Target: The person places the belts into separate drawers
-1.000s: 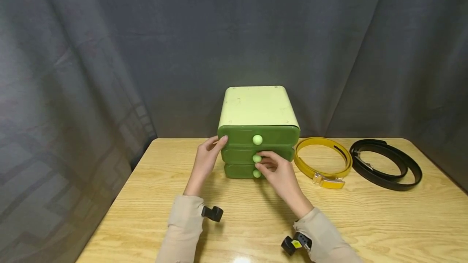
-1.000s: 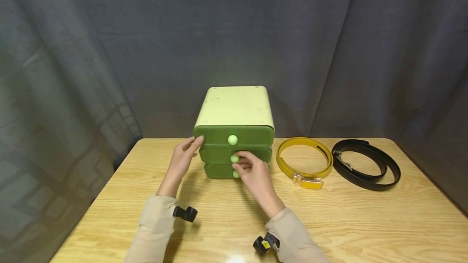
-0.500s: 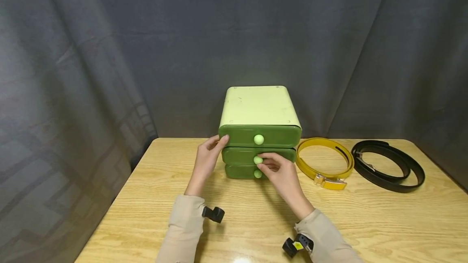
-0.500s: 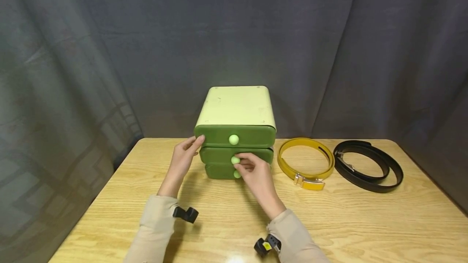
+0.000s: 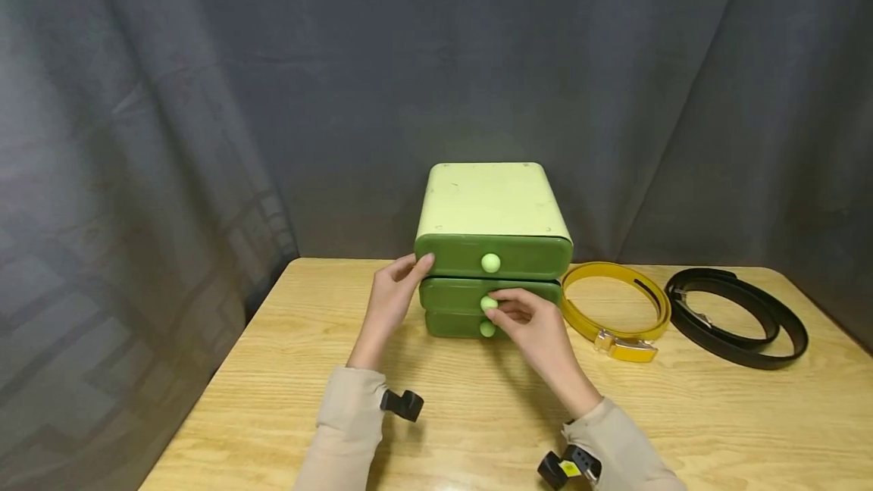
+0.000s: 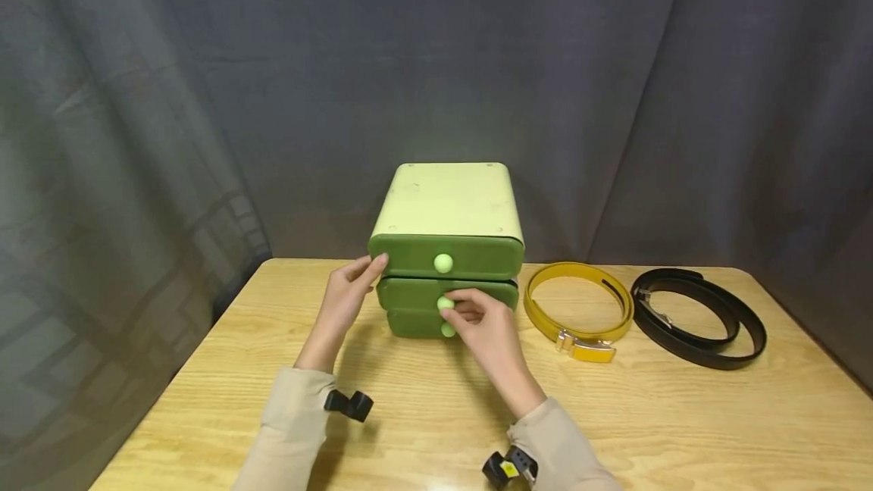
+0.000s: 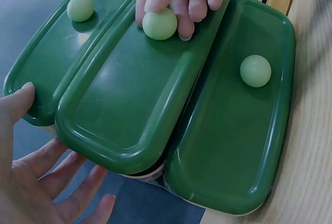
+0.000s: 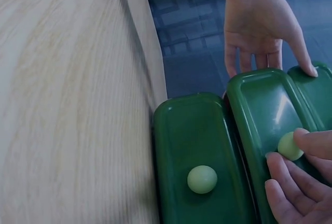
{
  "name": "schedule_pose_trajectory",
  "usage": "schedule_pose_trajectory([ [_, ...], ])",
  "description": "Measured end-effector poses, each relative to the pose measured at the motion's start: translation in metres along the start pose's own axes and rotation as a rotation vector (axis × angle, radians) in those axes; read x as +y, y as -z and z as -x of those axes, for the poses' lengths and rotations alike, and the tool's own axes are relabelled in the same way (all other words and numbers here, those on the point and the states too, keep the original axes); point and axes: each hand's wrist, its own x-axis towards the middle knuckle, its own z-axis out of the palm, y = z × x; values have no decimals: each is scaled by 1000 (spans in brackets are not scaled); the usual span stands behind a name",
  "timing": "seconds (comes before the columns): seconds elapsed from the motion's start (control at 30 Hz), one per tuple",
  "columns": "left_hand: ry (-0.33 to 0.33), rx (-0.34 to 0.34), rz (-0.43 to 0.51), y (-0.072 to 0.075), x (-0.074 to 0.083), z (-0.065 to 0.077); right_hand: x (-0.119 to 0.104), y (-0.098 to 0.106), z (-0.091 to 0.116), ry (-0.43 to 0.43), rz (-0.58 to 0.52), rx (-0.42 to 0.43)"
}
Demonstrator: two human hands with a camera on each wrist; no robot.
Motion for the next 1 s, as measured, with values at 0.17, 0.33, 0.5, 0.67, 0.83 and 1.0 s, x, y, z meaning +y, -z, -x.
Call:
schedule_pose_trajectory([
  [0.17, -5, 0, 1, -1, 1, 1, -3, 4, 3, 4, 30, -18],
  [0.33, -12, 16, 20, -3, 0, 2, -5, 7, 5, 62, 91, -30],
  [0.5, -28, 30, 25, -3, 0, 1, -7, 9, 5, 91, 130, -46],
  [0.67, -18, 39, 25, -4, 1, 1, -6, 11, 8, 78, 129, -59],
  [0.83, -10, 42, 31, -5, 2, 2, -7, 11, 12, 91, 124, -55],
  [1.0, -1, 38, 34, -4, 1, 1, -10, 11, 16, 86, 128, -64],
])
